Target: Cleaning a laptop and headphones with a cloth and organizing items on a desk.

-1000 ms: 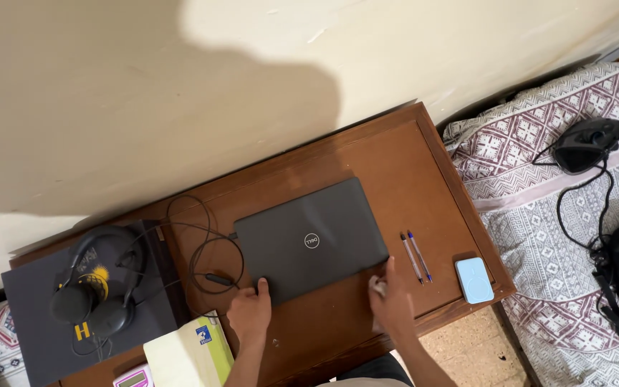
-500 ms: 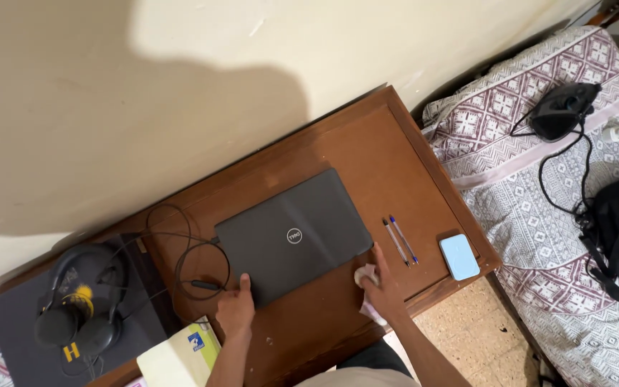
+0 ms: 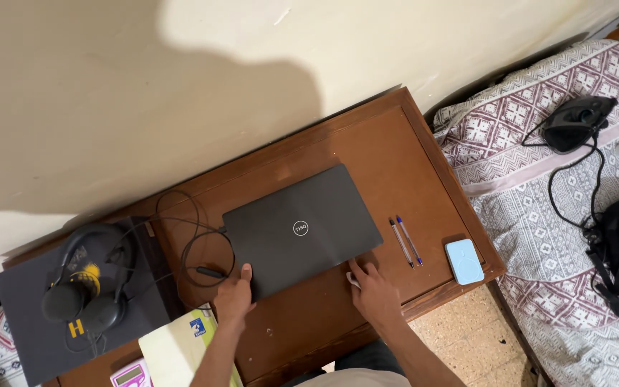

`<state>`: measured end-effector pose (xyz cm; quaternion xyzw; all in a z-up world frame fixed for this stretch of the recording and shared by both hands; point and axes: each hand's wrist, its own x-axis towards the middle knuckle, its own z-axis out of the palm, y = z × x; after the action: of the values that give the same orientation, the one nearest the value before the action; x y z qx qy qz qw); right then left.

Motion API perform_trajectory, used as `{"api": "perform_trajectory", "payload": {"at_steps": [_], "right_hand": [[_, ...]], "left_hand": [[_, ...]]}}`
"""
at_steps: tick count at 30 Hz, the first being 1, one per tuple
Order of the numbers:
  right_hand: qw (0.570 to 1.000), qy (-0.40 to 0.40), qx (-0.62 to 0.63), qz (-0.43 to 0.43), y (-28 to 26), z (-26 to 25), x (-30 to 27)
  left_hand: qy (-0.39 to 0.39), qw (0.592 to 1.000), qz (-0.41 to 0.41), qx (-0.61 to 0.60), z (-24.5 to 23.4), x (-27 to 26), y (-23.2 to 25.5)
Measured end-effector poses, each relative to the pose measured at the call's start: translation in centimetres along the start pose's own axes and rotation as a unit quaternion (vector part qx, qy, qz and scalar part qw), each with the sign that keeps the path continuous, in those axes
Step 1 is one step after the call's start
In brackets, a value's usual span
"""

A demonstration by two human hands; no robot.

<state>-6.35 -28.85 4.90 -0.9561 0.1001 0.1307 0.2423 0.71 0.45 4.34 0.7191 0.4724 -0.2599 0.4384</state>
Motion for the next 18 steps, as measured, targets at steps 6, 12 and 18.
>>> {"api": "perform_trajectory", "payload": {"at_steps": [6, 12, 18], "right_hand": [[0.991, -0.026, -0.127, -0.035, -0.1, -0.7, 0.7], [0.987, -0.058, -0.147, -0.032, 0.2, -0.9, 0.7], [0.99, -0.055, -0.131, -0.015, -0.3, -1.8, 0.6]], "left_hand": [[-0.194, 0.981, 0.005, 0.021, -5.2, 4.4, 3.8], [-0.323, 0.878, -0.121, -0.331, -7.4, 15.4, 12.8], [-0.333, 0.76, -0.121, -0.546, -5.4, 17.5, 16.4]]}}
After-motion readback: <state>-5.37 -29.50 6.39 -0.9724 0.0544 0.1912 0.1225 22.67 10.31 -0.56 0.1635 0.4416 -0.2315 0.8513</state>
